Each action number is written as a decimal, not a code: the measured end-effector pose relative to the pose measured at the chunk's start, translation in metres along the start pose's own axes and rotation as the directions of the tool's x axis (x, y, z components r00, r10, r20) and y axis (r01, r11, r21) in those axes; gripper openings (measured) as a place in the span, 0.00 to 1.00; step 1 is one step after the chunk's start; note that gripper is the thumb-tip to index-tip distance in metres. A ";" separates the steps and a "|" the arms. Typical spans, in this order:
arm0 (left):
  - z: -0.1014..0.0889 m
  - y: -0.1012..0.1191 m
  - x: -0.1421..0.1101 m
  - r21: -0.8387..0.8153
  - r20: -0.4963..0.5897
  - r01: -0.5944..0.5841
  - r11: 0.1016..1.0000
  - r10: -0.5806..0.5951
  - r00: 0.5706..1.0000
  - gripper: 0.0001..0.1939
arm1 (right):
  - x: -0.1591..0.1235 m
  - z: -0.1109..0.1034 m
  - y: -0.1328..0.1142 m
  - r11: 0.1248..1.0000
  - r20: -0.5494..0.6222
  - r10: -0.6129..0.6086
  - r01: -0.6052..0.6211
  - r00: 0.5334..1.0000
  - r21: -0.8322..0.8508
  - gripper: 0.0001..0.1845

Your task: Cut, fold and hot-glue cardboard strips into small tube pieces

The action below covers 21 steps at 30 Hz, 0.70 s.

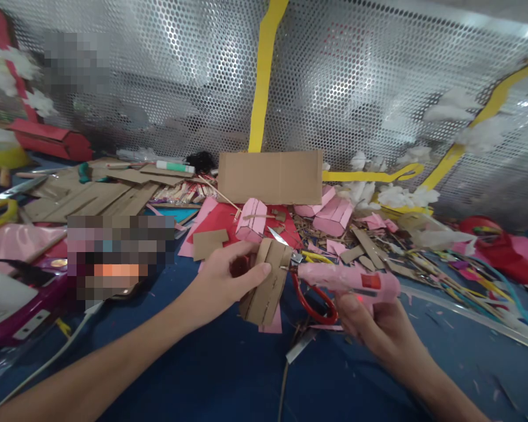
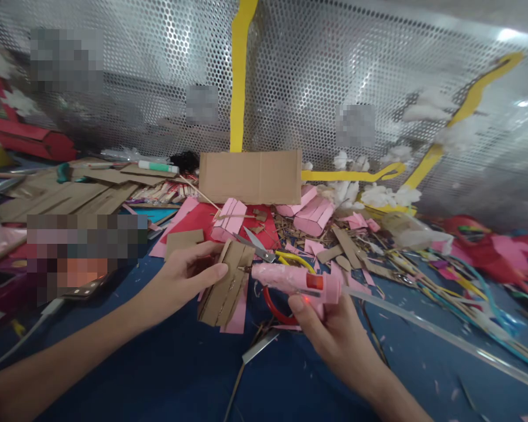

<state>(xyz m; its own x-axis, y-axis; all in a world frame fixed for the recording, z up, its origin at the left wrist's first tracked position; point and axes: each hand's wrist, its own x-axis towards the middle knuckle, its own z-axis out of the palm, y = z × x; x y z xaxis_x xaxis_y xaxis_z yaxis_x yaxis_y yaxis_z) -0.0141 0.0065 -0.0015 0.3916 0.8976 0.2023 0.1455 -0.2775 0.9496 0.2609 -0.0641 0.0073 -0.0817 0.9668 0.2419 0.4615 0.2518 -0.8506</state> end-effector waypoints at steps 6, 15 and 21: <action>0.000 0.001 0.001 0.011 0.000 -0.007 1.000 0.007 1.000 0.19 | -0.001 -0.001 0.002 1.000 0.025 0.000 0.000 1.000 -0.001 0.25; -0.001 0.000 0.000 0.037 0.008 -0.002 0.999 0.002 1.000 0.18 | 0.002 0.000 -0.002 1.000 0.014 -0.014 0.014 1.000 0.012 0.26; -0.001 -0.001 0.001 0.027 0.010 -0.005 1.000 0.005 1.000 0.19 | 0.000 -0.001 -0.001 1.000 -0.002 -0.016 0.016 1.000 -0.012 0.25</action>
<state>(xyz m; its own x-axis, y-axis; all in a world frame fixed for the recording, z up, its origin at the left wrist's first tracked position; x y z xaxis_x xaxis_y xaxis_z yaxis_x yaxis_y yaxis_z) -0.0145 0.0078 -0.0018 0.4012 0.8929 0.2043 0.1684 -0.2911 0.9418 0.2610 -0.0642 0.0089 -0.0874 0.9626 0.2566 0.4704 0.2669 -0.8411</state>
